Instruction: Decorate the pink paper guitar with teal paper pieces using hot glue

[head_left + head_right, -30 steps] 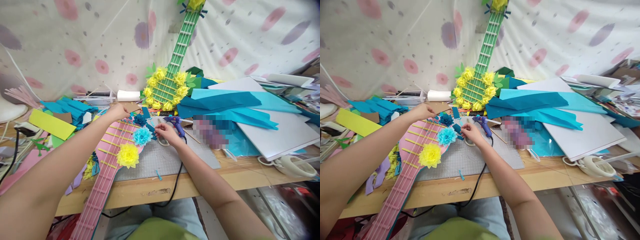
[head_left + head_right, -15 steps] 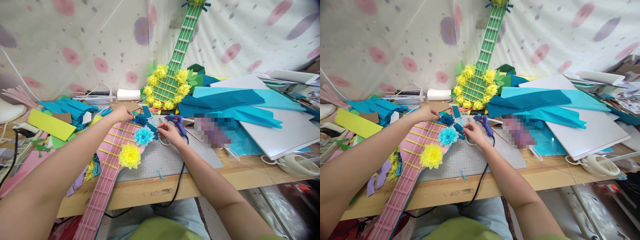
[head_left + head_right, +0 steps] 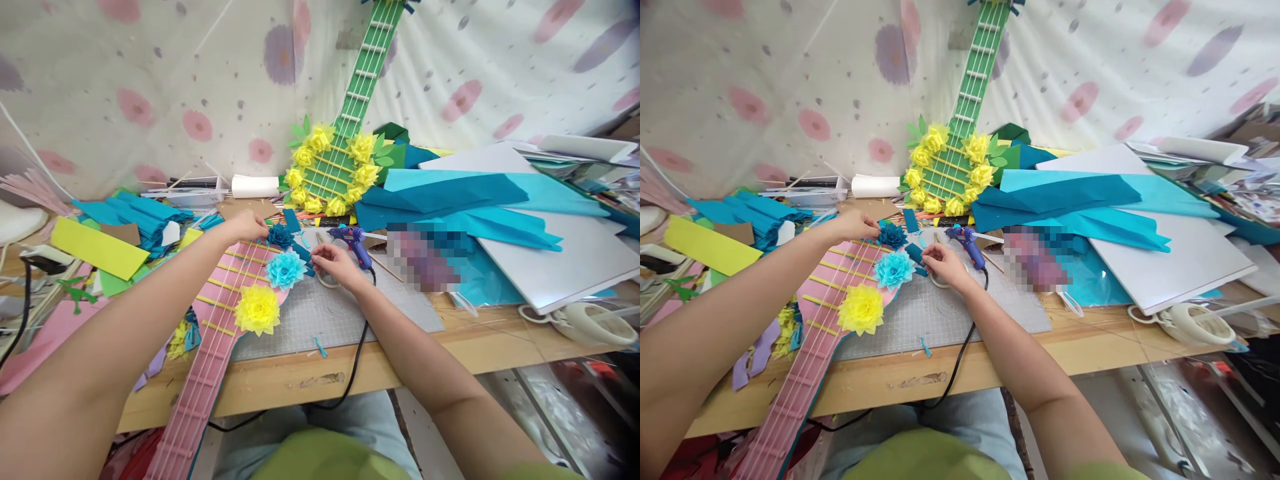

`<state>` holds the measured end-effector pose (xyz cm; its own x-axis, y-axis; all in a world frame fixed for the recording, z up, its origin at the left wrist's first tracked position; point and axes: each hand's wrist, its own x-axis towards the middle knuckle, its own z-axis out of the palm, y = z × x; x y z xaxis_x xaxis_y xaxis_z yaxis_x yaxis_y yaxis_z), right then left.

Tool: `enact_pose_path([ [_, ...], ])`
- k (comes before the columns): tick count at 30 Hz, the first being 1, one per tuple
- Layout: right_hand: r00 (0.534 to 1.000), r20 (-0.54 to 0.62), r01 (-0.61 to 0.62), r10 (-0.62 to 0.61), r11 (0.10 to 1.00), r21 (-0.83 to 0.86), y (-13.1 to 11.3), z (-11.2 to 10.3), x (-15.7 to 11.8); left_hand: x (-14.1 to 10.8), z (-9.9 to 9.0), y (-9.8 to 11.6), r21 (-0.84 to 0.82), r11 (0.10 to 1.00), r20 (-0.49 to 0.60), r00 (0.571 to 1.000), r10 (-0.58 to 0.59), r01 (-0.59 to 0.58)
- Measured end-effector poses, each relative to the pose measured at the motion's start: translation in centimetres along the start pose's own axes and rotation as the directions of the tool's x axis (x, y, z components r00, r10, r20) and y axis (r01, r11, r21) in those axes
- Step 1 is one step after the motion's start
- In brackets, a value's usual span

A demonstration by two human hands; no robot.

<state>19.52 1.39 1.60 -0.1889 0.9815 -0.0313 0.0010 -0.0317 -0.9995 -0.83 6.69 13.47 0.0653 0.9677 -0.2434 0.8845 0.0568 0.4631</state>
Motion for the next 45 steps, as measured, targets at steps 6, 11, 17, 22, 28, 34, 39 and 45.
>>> enact_pose_path([
  [6,1.000,0.005,0.003,-0.003,1.000,-0.030,0.3,-0.1,0.1,0.8,0.2,-0.8,-0.072,0.995,-0.005,0.997,-0.074,0.073],
  [11,1.000,-0.003,0.013,-0.013,0.999,-0.042,0.3,-0.1,0.1,2.8,0.9,-2.5,-0.149,0.987,0.011,0.998,-0.063,0.064],
  [17,1.000,-0.020,0.020,-0.021,0.999,-0.039,0.3,-0.2,0.0,3.3,1.2,-2.9,-0.135,0.990,-0.012,0.999,-0.042,0.040],
  [22,1.000,-0.020,0.019,-0.020,0.999,-0.044,0.4,-0.1,0.0,2.2,1.1,-2.3,-0.225,0.971,0.017,0.997,-0.078,0.080],
  [28,1.000,-0.021,0.015,-0.016,0.999,-0.044,0.3,-0.2,-0.1,2.4,1.2,-2.6,-0.282,0.956,0.019,0.996,-0.082,0.084],
  [34,1.000,-0.015,0.018,-0.018,0.999,-0.044,0.6,-0.3,0.1,2.2,1.1,-2.5,-0.290,0.953,-0.007,0.996,-0.093,0.087],
  [39,0.999,-0.028,0.014,-0.016,0.998,-0.062,0.5,-0.2,0.0,1.3,0.7,-1.8,-0.327,0.938,0.054,0.994,-0.099,0.111],
  [45,0.999,-0.036,0.007,-0.008,0.999,-0.040,0.4,-0.2,0.0,1.2,0.7,-2.2,-0.374,0.923,0.059,0.996,-0.066,0.083],
])
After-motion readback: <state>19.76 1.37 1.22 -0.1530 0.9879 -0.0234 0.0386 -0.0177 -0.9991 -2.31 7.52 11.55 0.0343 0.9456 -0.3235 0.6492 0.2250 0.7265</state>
